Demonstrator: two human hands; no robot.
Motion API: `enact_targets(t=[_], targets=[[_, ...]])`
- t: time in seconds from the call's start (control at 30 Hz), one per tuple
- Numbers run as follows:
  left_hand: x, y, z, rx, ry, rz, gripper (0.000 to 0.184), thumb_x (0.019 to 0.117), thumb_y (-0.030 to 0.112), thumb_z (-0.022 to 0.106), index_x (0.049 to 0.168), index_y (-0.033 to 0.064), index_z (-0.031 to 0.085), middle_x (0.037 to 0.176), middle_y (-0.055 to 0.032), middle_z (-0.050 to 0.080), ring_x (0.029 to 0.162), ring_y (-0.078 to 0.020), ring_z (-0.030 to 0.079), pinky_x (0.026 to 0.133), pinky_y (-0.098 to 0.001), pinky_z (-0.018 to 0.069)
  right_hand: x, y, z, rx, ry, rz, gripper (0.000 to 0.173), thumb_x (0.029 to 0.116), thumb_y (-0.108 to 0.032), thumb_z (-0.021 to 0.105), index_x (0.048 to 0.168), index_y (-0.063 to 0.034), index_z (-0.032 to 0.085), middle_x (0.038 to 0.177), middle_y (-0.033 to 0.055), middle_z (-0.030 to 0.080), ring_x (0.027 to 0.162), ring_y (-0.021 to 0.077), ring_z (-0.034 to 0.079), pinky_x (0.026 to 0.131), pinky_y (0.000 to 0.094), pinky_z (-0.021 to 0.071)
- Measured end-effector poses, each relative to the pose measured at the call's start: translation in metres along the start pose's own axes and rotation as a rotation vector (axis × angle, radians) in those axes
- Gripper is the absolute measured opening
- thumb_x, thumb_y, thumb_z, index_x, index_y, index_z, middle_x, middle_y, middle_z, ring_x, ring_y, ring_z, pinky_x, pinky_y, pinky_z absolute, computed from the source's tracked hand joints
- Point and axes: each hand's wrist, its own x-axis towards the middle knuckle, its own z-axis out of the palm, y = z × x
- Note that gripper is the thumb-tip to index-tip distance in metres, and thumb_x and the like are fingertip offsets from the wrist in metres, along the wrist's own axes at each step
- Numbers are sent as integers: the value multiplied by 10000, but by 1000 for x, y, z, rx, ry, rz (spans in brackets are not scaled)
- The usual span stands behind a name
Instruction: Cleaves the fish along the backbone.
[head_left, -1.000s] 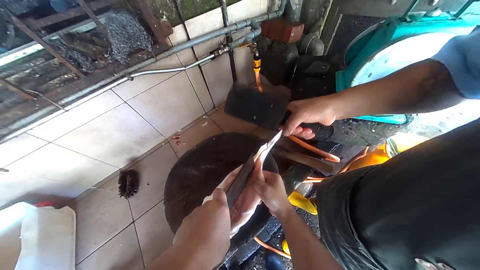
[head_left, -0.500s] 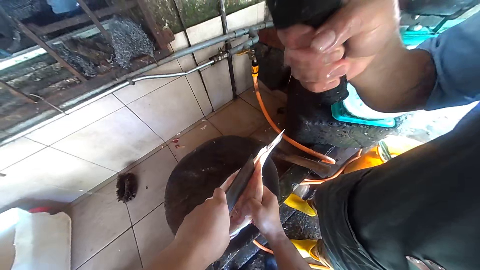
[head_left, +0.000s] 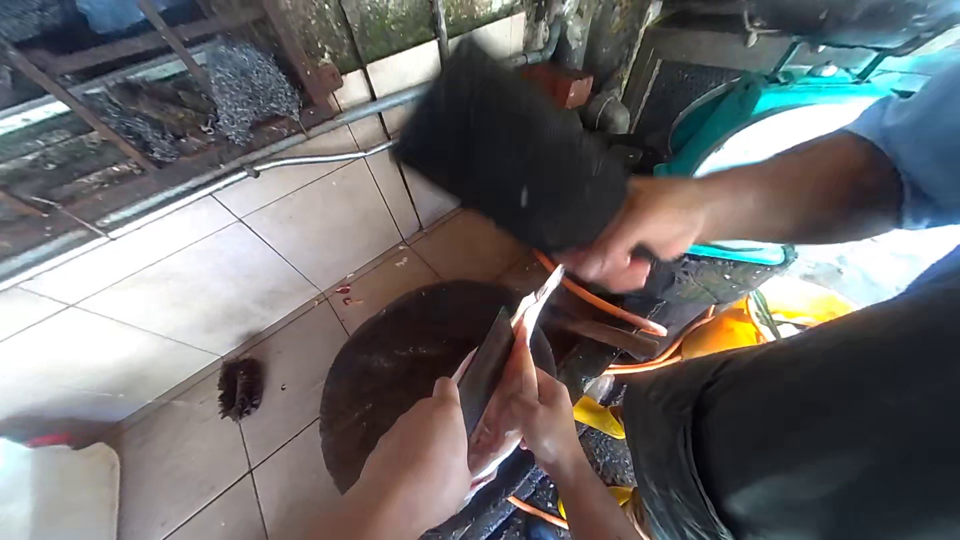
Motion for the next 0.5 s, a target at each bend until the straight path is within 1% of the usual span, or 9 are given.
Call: enact_targets(t=[0.07,0.13,0.2,0.23,0.27,0.33,0.4,0.43,0.5], targets=[[-1,0,-3,9,-15,9,664,863,155,763,1390,84,365,1136,-148,634,1048,-316,695,832,-490,606,0,1,1,8,9,-11,129,721,-91,647,847,-64,661,629,63,622,464,162,565,395,329,447],[-5,1,-21,44,-52,26,628,879,126,736,1391,62,377,1115,-166,641,1022,-332,695,828,-502,599,0,1,3,-2,31,-38,131,729,-80,649,852,-50,682,631,62,635,472,156,574,406,325,459],[-9,1,-39,90,-96,47,547,907,125,711,1356,52,406,1028,-153,646,902,-307,699,738,-479,597,1,1,4,-18,54,-61,122,733,-77,651,845,-51,694,637,58,651,501,157,599,442,331,486],[-6,-3,-37,91,-92,63,531,902,129,709,1337,59,413,963,-133,646,815,-283,694,661,-458,589,1,2,4,-16,62,-61,118,731,-73,654,839,-50,697,637,60,651,509,159,603,453,334,490],[-1,-9,-29,82,-58,78,563,859,138,732,1326,68,425,927,-115,655,785,-280,695,634,-469,591,1,3,5,-9,64,-56,99,737,-66,658,829,-48,691,631,65,643,504,162,595,447,333,481],[1,-15,-14,63,-17,75,665,809,155,778,1358,61,416,975,-121,668,870,-314,704,708,-523,602,1,3,6,12,59,-38,92,741,-64,666,831,-45,673,635,76,639,493,167,591,423,326,469],[-6,-13,-1,55,5,39,710,762,145,794,1353,81,406,1014,-128,669,921,-330,714,720,-527,611,1,2,6,44,56,-42,94,720,-68,665,811,-47,664,630,78,639,497,166,594,429,324,468],[-18,-8,-4,49,-47,2,733,789,102,789,1385,76,363,1073,-154,655,985,-354,706,764,-531,603,0,2,6,61,51,-46,93,715,-72,665,805,-47,667,621,75,634,489,160,586,426,318,462],[-29,-6,4,46,-52,-44,783,772,59,784,1411,78,332,1085,-166,656,992,-365,713,760,-525,606,0,3,8,86,40,-58,78,712,-86,660,781,-49,657,586,69,606,443,148,545,389,303,423]])
